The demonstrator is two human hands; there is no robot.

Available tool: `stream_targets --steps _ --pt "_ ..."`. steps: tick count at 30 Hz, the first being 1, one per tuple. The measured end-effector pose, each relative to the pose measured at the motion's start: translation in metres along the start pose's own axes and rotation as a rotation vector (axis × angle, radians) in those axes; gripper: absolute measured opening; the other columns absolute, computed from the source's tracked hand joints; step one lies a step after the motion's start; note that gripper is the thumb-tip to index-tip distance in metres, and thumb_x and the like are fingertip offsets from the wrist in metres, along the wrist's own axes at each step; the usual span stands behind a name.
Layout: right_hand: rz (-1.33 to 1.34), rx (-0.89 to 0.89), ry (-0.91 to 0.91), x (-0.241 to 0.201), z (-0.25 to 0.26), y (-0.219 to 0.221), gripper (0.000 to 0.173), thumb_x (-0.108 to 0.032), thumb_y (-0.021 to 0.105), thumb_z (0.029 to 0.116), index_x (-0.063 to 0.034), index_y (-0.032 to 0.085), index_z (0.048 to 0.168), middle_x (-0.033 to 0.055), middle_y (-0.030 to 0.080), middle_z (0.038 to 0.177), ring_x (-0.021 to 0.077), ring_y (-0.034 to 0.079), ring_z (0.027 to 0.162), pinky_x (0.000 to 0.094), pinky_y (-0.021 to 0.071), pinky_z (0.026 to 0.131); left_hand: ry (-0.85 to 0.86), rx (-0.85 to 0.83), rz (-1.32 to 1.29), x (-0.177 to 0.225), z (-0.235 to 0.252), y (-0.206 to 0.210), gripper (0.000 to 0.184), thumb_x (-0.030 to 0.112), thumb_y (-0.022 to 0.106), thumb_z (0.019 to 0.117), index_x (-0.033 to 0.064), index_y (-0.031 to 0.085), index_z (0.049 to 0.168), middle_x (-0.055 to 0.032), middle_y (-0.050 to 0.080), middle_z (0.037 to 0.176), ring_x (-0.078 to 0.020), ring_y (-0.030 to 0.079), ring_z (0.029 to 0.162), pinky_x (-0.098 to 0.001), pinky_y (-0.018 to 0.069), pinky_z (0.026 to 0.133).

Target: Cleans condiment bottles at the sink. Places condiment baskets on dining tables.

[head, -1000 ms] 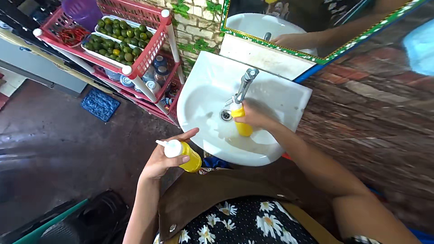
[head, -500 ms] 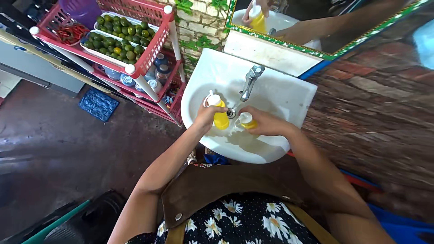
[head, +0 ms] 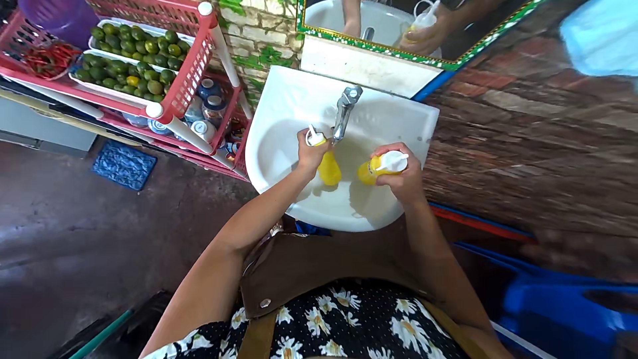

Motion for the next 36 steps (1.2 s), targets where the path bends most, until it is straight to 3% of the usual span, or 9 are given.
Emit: stream_targets --steps 4,9,12,15,18,25,29,32,36 --pt "0.136 0.087 -0.061 0.017 -0.002 0.004 0.052 0.004 0.065 0.0551 -0.0072 0.062 0.106 0.0004 0.071 0.109 0.0121 0.068 0.105 0.0321 0.0587 0.089 0.256 -0.028 0.295 0.013 -0.008 0.001 0.069 0.002 0.085 0.0787 -0.0053 0.046 0.136 -0.0219 0.067 0.114 -0.0252 0.068 0.102 -0.0401 0.0569 0.091" --pt "0.071 0.084 -0.059 0.015 0.001 0.007 0.057 0.004 0.066 0.0555 -0.0023 0.058 0.112 0.0038 0.069 0.111 0.0106 0.067 0.104 0.0296 0.0579 0.088 0.277 0.038 0.265 0.017 -0.007 0.000 0.022 0.015 0.063 0.1010 -0.0025 0.065 0.114 -0.0127 0.069 0.102 -0.0142 0.065 0.092 -0.0342 0.0540 0.087" --pt "0.064 0.082 -0.043 0.015 0.001 0.007 0.059 0.004 0.066 0.0552 -0.0024 0.056 0.113 0.0043 0.068 0.112 0.0103 0.066 0.103 0.0290 0.0580 0.086 0.435 -0.054 0.298 0.020 -0.009 0.005 0.022 0.010 0.057 0.1016 -0.0046 0.059 0.118 -0.0185 0.063 0.113 -0.0208 0.062 0.105 -0.0346 0.0519 0.093" --pt "0.054 0.081 -0.055 0.014 0.001 0.008 0.060 0.004 0.067 0.0553 -0.0020 0.057 0.114 0.0042 0.068 0.112 0.0093 0.066 0.102 0.0275 0.0577 0.086 0.535 -0.226 0.480 0.024 -0.019 0.016 0.045 0.011 0.070 0.0931 -0.0092 0.054 0.130 -0.0282 0.059 0.126 -0.0371 0.058 0.121 -0.0475 0.0480 0.104" --pt "0.043 0.080 -0.061 0.014 0.001 0.007 0.060 0.005 0.067 0.0555 -0.0011 0.057 0.114 0.0050 0.068 0.112 0.0099 0.066 0.102 0.0280 0.0580 0.085 0.585 -0.295 0.517 0.020 -0.025 0.019 0.061 0.010 0.081 0.0835 -0.0100 0.051 0.133 -0.0286 0.058 0.128 -0.0374 0.057 0.122 -0.0475 0.0478 0.106" --pt "-0.006 0.085 -0.051 0.012 0.002 0.008 0.058 0.005 0.067 0.0570 -0.0004 0.058 0.114 0.0055 0.069 0.112 0.0091 0.066 0.102 0.0274 0.0571 0.084 0.299 -0.300 0.475 0.005 -0.016 0.011 0.104 -0.002 0.089 0.0683 0.0004 0.029 0.152 -0.0271 0.067 0.119 -0.0378 0.070 0.105 -0.0532 0.0571 0.094" --pt "-0.015 0.078 -0.040 0.014 0.004 0.009 0.056 0.003 0.067 0.0574 -0.0010 0.059 0.113 0.0058 0.070 0.111 0.0097 0.067 0.100 0.0278 0.0575 0.082 0.045 -0.206 0.640 0.005 -0.017 0.006 0.065 0.008 0.088 0.0716 -0.0016 0.060 0.130 -0.0220 0.071 0.111 -0.0352 0.070 0.105 -0.0570 0.0537 0.094" --pt "-0.010 0.053 -0.021 0.016 0.004 0.009 0.058 0.001 0.070 0.0579 0.0002 0.059 0.115 0.0081 0.069 0.112 0.0124 0.067 0.101 0.0314 0.0583 0.083 0.061 -0.094 0.537 0.010 -0.014 0.002 0.058 0.014 0.086 0.0749 -0.0006 0.061 0.125 -0.0202 0.072 0.105 -0.0316 0.070 0.099 -0.0544 0.0558 0.089" --pt "-0.027 -0.012 -0.066 0.017 0.003 0.014 0.056 -0.013 0.072 0.0766 0.0017 0.051 0.126 0.0098 0.064 0.117 0.0104 0.063 0.106 0.0298 0.0553 0.091 0.051 0.000 0.550 0.021 -0.016 0.001 0.056 0.035 0.077 0.0905 0.0010 0.059 0.131 -0.0200 0.070 0.103 -0.0316 0.070 0.093 -0.0533 0.0547 0.086"
Point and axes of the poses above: each hand's wrist, its own z-axis towards the middle knuckle, its own y-axis out of the palm, x = y × z, the point moved 5 cm from there along z, towards the middle knuckle
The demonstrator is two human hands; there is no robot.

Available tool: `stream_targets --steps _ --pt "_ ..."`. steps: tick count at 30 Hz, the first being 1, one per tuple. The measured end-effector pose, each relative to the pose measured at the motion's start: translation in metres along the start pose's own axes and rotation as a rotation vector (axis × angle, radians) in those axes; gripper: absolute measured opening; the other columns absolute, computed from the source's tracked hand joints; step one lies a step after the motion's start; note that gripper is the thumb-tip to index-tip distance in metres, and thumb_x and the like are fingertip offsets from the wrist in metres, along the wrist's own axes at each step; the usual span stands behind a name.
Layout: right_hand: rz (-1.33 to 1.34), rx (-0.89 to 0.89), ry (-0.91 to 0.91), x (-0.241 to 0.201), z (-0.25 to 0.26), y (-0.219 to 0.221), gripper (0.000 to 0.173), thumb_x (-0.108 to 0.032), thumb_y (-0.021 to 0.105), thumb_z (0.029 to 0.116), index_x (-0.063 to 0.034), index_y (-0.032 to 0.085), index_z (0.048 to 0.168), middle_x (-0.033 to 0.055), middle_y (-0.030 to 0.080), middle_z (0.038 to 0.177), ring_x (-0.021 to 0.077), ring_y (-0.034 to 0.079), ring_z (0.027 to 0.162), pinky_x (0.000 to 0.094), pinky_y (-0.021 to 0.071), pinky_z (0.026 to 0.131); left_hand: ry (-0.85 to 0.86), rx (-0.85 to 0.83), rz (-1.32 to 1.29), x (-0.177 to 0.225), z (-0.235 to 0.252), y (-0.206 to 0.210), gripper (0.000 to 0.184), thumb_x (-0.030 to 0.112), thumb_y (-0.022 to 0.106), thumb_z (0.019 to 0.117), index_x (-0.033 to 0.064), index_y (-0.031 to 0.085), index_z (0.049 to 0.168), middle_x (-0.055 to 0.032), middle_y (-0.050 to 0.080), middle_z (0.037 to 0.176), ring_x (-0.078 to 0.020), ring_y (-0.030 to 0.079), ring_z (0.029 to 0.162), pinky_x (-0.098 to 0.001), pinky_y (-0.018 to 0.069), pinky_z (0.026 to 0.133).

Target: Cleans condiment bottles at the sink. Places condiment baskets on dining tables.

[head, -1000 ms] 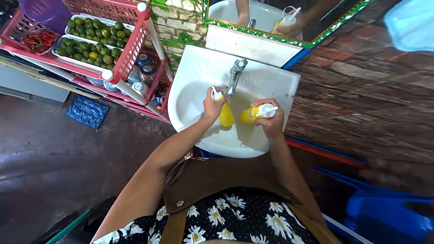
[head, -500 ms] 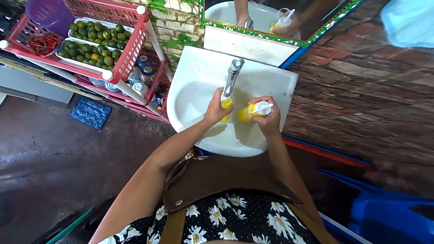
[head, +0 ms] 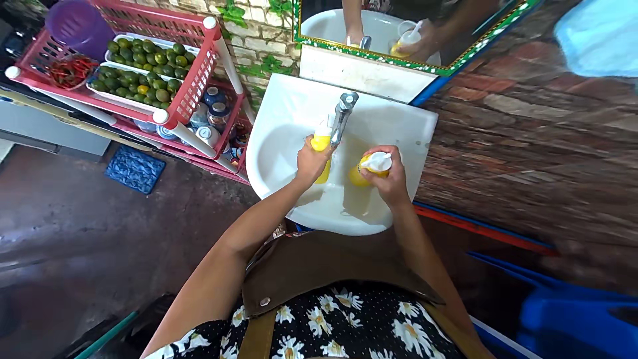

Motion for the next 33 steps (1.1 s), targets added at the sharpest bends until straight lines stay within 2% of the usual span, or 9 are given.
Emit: stream_targets --steps 4,6,12,16,18,20,23,28,33 --pt "-0.002 0.016 0.057 -0.003 -0.001 0.001 0.049 -0.020 0.074 0.0841 0.0000 0.052 0.123 0.0052 0.064 0.109 0.0049 0.064 0.098 0.0250 0.0557 0.087 0.087 -0.045 0.044 0.002 -0.003 0.003 0.044 0.038 0.052 0.1070 0.0068 0.053 0.138 -0.0219 0.069 0.098 -0.0367 0.070 0.089 -0.0574 0.0543 0.081" --pt "0.093 0.021 0.077 -0.004 -0.001 0.000 0.041 -0.017 0.074 0.0828 -0.0044 0.054 0.117 0.0000 0.065 0.104 0.0044 0.065 0.095 0.0247 0.0572 0.084 0.164 -0.040 -0.031 0.000 -0.003 0.006 0.040 0.037 0.046 0.1095 0.0047 0.058 0.130 -0.0189 0.068 0.093 -0.0316 0.069 0.085 -0.0536 0.0542 0.079" --pt "0.116 -0.018 0.035 -0.031 0.030 -0.007 0.032 -0.003 0.070 0.0790 -0.0065 0.057 0.108 0.0006 0.069 0.103 0.0098 0.069 0.096 0.0313 0.0595 0.087 0.217 -0.137 -0.205 -0.001 -0.001 0.011 0.035 0.020 0.048 0.1091 -0.0022 0.050 0.137 -0.0204 0.067 0.107 -0.0238 0.068 0.094 -0.0426 0.0553 0.087" --pt "-0.130 0.010 0.075 -0.072 0.075 -0.013 0.039 -0.014 0.077 0.0813 -0.0007 0.064 0.115 0.0070 0.069 0.106 0.0099 0.066 0.096 0.0326 0.0563 0.088 0.313 -0.172 -0.291 0.000 0.001 0.015 0.049 0.013 0.046 0.1081 0.0015 0.031 0.154 -0.0243 0.063 0.123 -0.0241 0.069 0.102 -0.0420 0.0570 0.090" --pt "-0.300 -0.003 0.043 -0.091 0.097 -0.014 0.049 -0.026 0.083 0.0824 -0.0012 0.064 0.119 0.0138 0.068 0.111 0.0191 0.065 0.100 0.0422 0.0536 0.090 0.373 -0.191 -0.297 0.002 0.003 0.013 0.051 0.011 0.045 0.1079 0.0010 0.029 0.155 -0.0244 0.059 0.132 -0.0223 0.067 0.109 -0.0395 0.0557 0.095" --pt "-0.479 -0.010 0.052 -0.105 0.114 -0.010 0.049 -0.032 0.085 0.0832 -0.0010 0.067 0.116 0.0218 0.068 0.109 0.0347 0.065 0.101 0.0576 0.0492 0.088 0.352 -0.158 -0.274 0.003 0.004 0.011 0.039 0.011 0.047 0.1077 -0.0005 0.042 0.144 -0.0217 0.065 0.113 -0.0206 0.067 0.093 -0.0382 0.0560 0.085" --pt "-0.717 -0.063 0.056 -0.114 0.132 -0.001 0.029 -0.021 0.077 0.0892 -0.0010 0.072 0.110 0.0264 0.069 0.110 0.0461 0.064 0.108 0.0666 0.0454 0.089 0.251 -0.083 -0.329 0.004 0.003 0.006 0.036 0.017 0.049 0.1086 -0.0010 0.044 0.139 -0.0186 0.065 0.107 -0.0178 0.067 0.089 -0.0365 0.0566 0.083" --pt "-0.875 -0.365 0.132 -0.099 0.158 0.014 0.036 -0.020 0.080 0.0879 -0.0090 0.073 0.122 0.0261 0.070 0.116 0.0489 0.063 0.115 0.0715 0.0438 0.096 0.169 0.082 -0.435 0.007 0.001 -0.010 0.063 0.013 0.077 0.0907 -0.0005 0.035 0.135 -0.0195 0.064 0.106 -0.0213 0.069 0.089 -0.0398 0.0595 0.081" --pt "-0.998 -0.478 0.125 -0.101 0.164 0.029 0.040 -0.030 0.082 0.0879 -0.0057 0.072 0.119 0.0283 0.069 0.110 0.0500 0.064 0.109 0.0697 0.0463 0.090 0.201 0.046 -0.423 0.009 -0.005 -0.021 0.091 -0.002 0.085 0.0753 -0.0019 0.027 0.145 -0.0237 0.066 0.109 -0.0258 0.071 0.094 -0.0417 0.0599 0.085"
Point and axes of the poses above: each hand's wrist, its own z-axis towards the middle knuckle, its own y-axis out of the palm, x = y × z, the point moved 5 cm from there along z, towards the middle knuckle
